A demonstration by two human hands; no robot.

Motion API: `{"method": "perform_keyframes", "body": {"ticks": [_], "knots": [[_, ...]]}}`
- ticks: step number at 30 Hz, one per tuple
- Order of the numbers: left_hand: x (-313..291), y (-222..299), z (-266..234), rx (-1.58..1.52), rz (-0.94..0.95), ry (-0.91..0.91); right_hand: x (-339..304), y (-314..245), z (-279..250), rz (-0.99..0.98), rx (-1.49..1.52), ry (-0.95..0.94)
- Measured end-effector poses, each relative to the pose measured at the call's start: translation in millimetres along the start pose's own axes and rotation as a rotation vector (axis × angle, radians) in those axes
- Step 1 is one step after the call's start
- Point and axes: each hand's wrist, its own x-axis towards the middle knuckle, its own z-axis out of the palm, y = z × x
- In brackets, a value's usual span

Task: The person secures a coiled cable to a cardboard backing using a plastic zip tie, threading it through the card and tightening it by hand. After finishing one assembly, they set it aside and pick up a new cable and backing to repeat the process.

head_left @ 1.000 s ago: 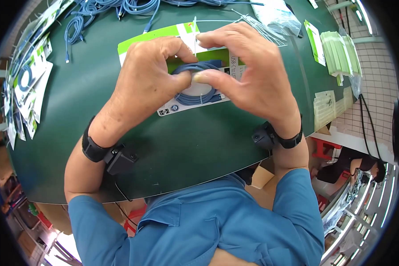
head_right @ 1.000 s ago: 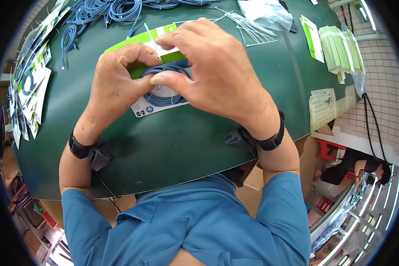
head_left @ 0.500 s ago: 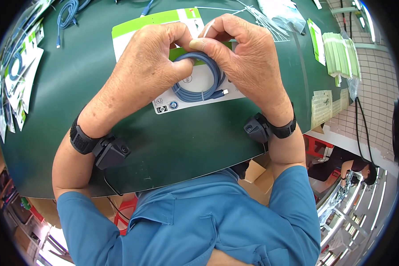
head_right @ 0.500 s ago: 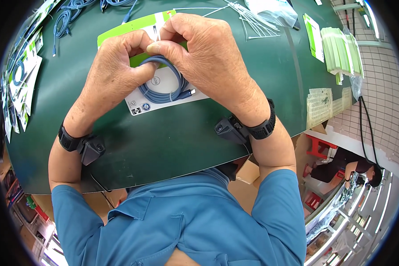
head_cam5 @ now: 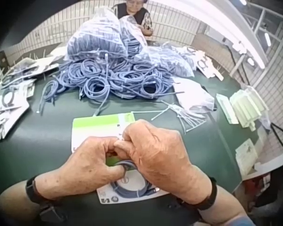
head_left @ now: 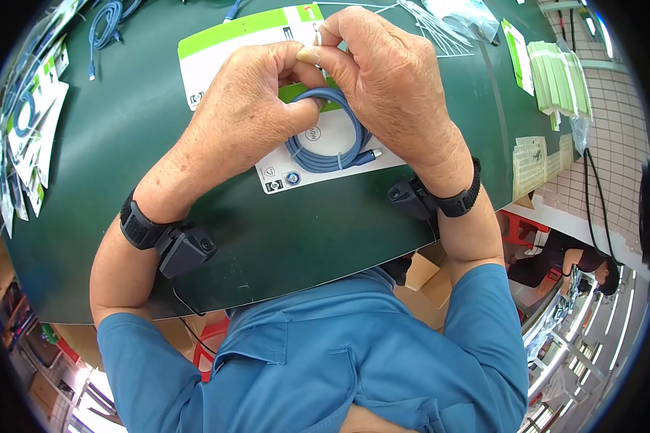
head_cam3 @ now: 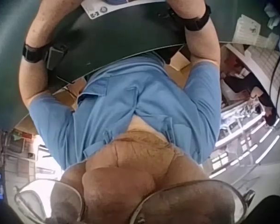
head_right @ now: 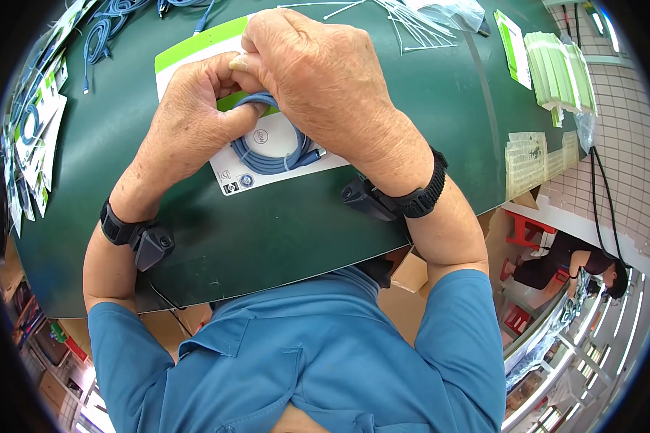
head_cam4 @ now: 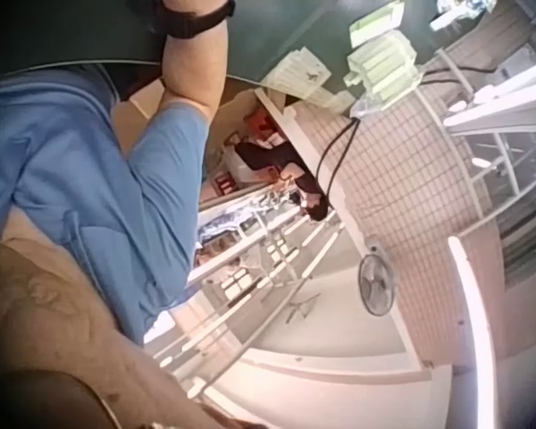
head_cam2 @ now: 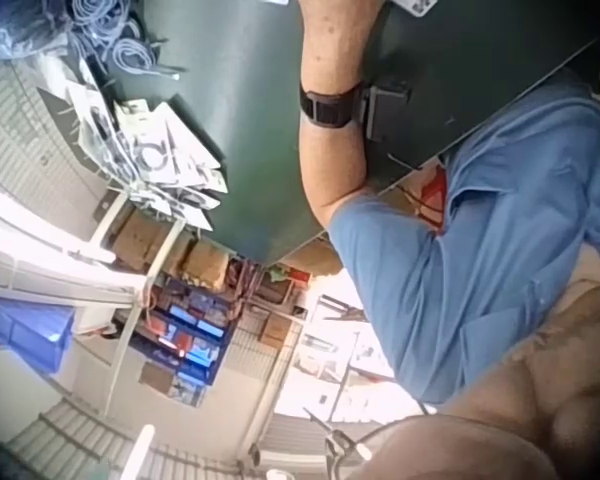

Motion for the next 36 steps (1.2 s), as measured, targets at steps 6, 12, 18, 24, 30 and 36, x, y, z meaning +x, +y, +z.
{"method": "perform_keyframes", "body": {"ticks": [6, 12, 18, 24, 30, 36], "knots": [[-1, -4, 1, -0.007, 0.031, 0.022, -6, 1, 1, -0.003, -0.004, -0.002], [0, -3, 2, -0.015, 0.049, 0.016, -8, 2, 5, 0.054, 0.096, 0.099], [-1, -5, 2, -0.005, 0.089, 0.03, 9, -27, -19, 0.566, 0.096, -0.217], [-3, -5, 0, -0.004, 0.08, 0.026, 6, -29, -22, 0.683, 0.213, -0.245], [-2, 6, -5, -0.043, -0.052, -0.055, -8, -22, -15, 0.635, 0.267, -0.214], [-3, 2, -4, -0.079, -0.03, -0.021, -6, -16, -33, 0.502, 0.209, -0.347]]}}
